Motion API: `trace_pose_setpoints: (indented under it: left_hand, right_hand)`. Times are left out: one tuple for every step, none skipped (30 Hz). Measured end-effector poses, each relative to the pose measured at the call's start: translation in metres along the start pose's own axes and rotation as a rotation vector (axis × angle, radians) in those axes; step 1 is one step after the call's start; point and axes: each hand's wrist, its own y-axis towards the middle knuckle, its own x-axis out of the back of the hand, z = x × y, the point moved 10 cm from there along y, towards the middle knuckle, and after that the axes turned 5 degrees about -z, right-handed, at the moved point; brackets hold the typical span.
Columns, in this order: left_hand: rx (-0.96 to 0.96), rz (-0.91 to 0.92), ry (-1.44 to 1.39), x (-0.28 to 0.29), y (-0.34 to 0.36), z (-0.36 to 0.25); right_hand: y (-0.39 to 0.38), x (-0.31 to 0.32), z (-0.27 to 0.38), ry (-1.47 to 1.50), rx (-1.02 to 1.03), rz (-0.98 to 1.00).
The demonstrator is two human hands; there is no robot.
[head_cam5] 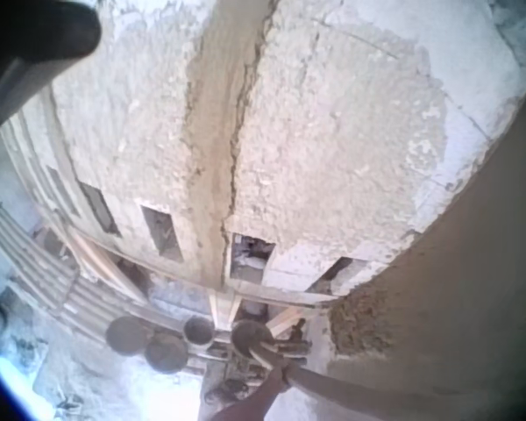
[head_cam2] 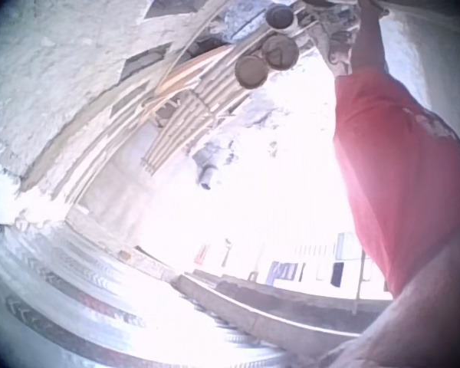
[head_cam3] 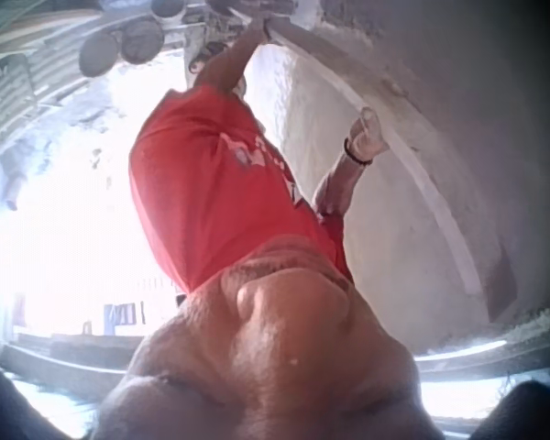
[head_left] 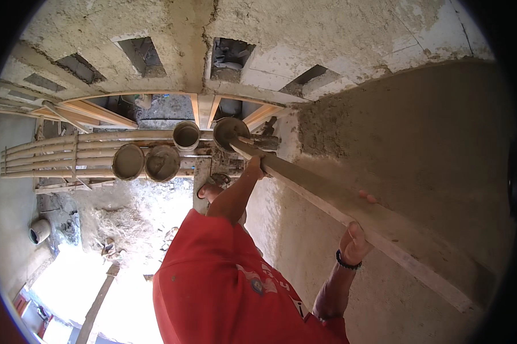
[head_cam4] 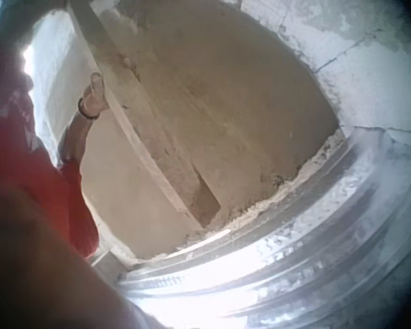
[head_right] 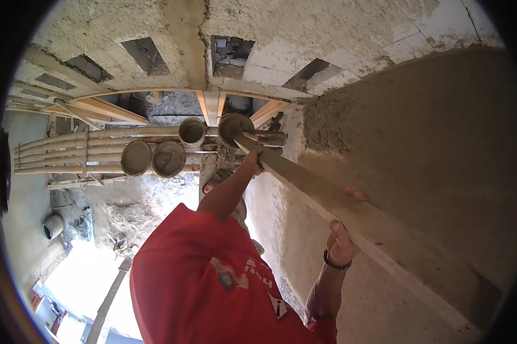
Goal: The person applies plaster to a wall by scooping it from a bucket with a trowel and then leveling the surface with a long wooden board.
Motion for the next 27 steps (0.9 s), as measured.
trace_pose_setpoints:
  left_hand:
    - [0.038,-0.029,0.016,-0.004,-0.021,0.014]
    - [0.054,-0.046,0.010,-0.005,-0.031,0.022]
    - [0.053,-0.061,-0.013,-0.002,-0.036,0.020]
    - [0.053,-0.077,-0.033,0.000,-0.041,0.018]
    - [0.047,-0.035,-0.021,-0.003,-0.038,0.013]
    - [0.047,0.001,-0.001,-0.001,-0.028,0.012]
    - [0.047,0.037,0.019,0.001,-0.018,0.012]
    - [0.079,0.048,0.062,0.003,-0.016,0.014]
    - [0.111,0.059,0.103,0.004,-0.014,0.016]
    - [0.141,0.069,0.142,0.005,-0.013,0.017]
    - [0.141,0.090,0.171,0.003,-0.014,0.019]
    - [0.140,0.111,0.198,0.003,-0.015,0.021]
    - [0.139,0.131,0.223,0.001,-0.016,0.022]
    - [0.155,0.118,0.238,0.000,-0.021,0.021]
    - [0.175,0.103,0.249,0.001,-0.025,0.022]
    - [0.195,0.088,0.260,0.002,-0.028,0.023]
    - [0.136,-0.002,0.300,0.015,-0.020,0.011]
    - [0.085,-0.088,0.349,0.023,-0.006,0.003]
    - [0.034,-0.174,0.394,0.032,0.006,-0.006]
    - [0.001,-0.158,0.388,0.021,0.007,-0.014]
    - [-0.024,-0.153,0.384,0.017,-0.003,-0.019]
    - [-0.040,-0.147,0.416,0.010,-0.008,-0.016]
    - [-0.076,-0.075,0.402,0.010,-0.004,-0.029]
    - [-0.040,-0.097,0.360,0.004,-0.015,-0.027]
    - [-0.003,-0.121,0.323,-0.003,-0.026,-0.026]
    - [0.017,-0.143,0.293,-0.003,-0.027,-0.028]
    - [0.039,-0.169,0.266,-0.001,-0.028,-0.029]
  right_hand:
    - [-0.005,0.014,-0.001,-0.011,-0.010,-0.038]
    - [-0.013,0.024,0.009,-0.013,-0.005,-0.067]
    - [-0.017,0.030,0.015,0.003,0.001,-0.079]
    - [-0.021,0.032,0.028,-0.014,0.035,-0.059]
    - [-0.023,0.033,0.045,-0.027,0.075,-0.034]
    - [-0.025,0.035,0.061,-0.045,0.109,-0.018]
    - [-0.024,0.036,0.073,-0.007,0.119,-0.002]
    - [-0.024,0.039,0.082,0.028,0.125,0.008]
    - [-0.024,0.043,0.089,0.063,0.132,0.021]
    - [-0.027,0.048,0.095,0.063,0.152,0.042]
    - [-0.030,0.053,0.101,0.057,0.175,0.057]
    - [-0.031,0.055,0.107,0.053,0.198,0.073]
    - [-0.030,0.055,0.113,0.066,0.193,0.098]
    - [-0.028,0.051,0.121,0.083,0.187,0.128]
    - [-0.026,0.048,0.128,0.097,0.176,0.160]
    - [-0.025,0.048,0.135,0.105,0.178,0.200]
    - [-0.024,0.046,0.143,0.121,0.182,0.258]
    - [-0.024,0.043,0.154,0.127,0.190,0.309]
    - [-0.024,0.044,0.169,0.137,0.208,0.293]
    - [-0.027,0.046,0.182,0.138,0.236,0.270]
    - [-0.029,0.050,0.192,0.137,0.251,0.243]
    - [-0.033,0.060,0.202,0.104,0.256,0.166]
    - [-0.029,0.063,0.209,0.113,0.256,0.147]
    - [-0.027,0.068,0.212,0.104,0.260,0.095]
    - [-0.027,0.068,0.215,0.096,0.264,0.081]
    - [-0.026,0.062,0.218,0.096,0.274,0.082]
    - [-0.027,0.059,0.221,0.096,0.284,0.078]
